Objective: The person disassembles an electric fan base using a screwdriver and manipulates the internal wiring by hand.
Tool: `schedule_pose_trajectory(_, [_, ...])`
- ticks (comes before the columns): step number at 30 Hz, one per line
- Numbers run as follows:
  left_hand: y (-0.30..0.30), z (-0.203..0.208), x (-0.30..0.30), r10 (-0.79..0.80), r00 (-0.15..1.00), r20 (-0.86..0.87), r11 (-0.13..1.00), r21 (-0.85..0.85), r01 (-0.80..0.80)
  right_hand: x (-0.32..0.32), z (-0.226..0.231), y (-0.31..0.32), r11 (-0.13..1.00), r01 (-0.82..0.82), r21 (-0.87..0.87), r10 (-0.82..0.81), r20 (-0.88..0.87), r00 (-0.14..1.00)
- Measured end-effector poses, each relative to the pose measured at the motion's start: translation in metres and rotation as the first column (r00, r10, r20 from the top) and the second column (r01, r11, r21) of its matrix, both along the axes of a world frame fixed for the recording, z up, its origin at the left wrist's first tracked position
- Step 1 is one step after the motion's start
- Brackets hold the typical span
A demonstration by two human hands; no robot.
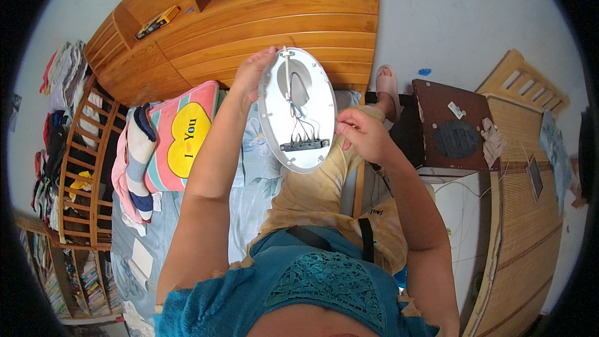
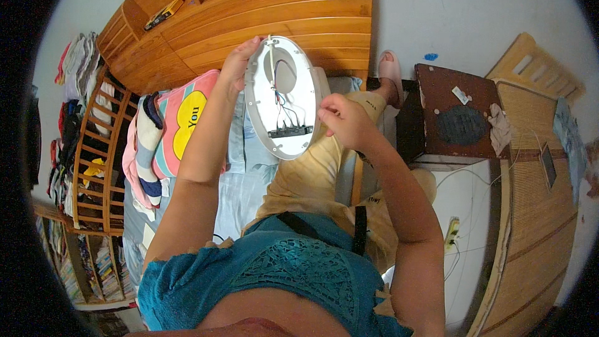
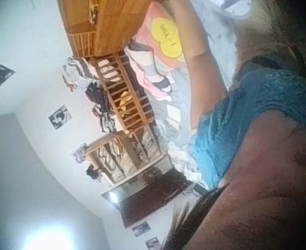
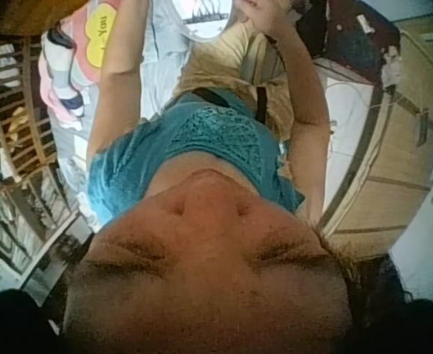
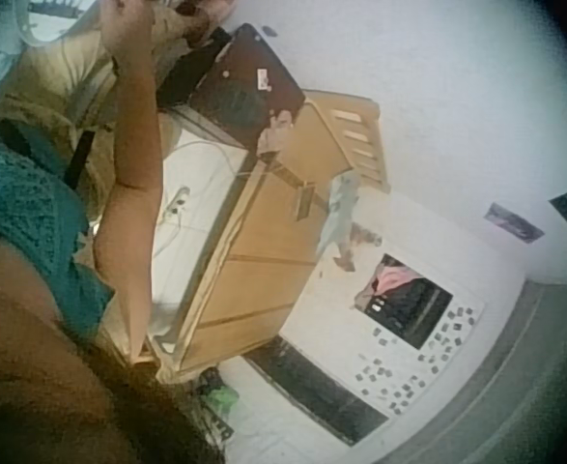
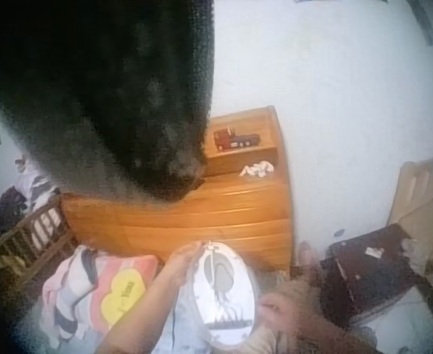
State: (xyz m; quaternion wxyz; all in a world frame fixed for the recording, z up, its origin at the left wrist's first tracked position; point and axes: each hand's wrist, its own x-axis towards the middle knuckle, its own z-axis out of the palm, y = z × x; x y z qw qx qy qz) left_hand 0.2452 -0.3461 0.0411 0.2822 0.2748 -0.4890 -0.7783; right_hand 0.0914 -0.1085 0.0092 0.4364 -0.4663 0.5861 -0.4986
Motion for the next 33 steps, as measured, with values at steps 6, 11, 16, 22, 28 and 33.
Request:
schedule_pose_trajectory(6, [0.003, -0.002, 0.001, 0.009, 0.999, -0.034, 0.997, -0.072, -0.011, 0.003, -0.001, -0.003, 1.0, -0.008, 0.027, 0.009, -0.018, 1.0])
schedule_pose_trajectory(11, [-0.003, -0.006, 0.001, 0.055, 0.996, 0.076, 0.989, -0.143, -0.044, 0.007, -0.003, -0.004, 1.0, 0.014, 0.01, -0.014, -0.01, 1.0])
schedule_pose_trajectory(16, [-0.007, -0.008, 0.001, 0.054, 0.99, 0.128, 0.988, -0.147, -0.035, 0.007, -0.008, -0.006, 0.998, 0.027, -0.055, -0.027, 0.002, 1.0])
schedule_pose_trajectory(22, [-0.01, -0.005, 0.0, 0.055, 0.98, 0.189, 0.976, -0.217, -0.012, 0.008, -0.01, -0.008, 0.997, 0.024, -0.077, -0.025, -0.017, 1.0])
schedule_pose_trajectory(28, [-0.002, 0.009, 0.001, 0.001, 0.967, 0.255, 0.97, -0.236, 0.061, 0.009, -0.01, -0.007, 0.996, 0.027, -0.088, -0.027, -0.003, 1.0])
schedule_pose_trajectory(33, [0.004, 0.013, 0.001, -0.07, 0.977, 0.199, 0.979, -0.176, 0.106, 0.006, -0.01, -0.004, 1.0, -0.024, 0.012, 0.024, -0.018, 1.0])
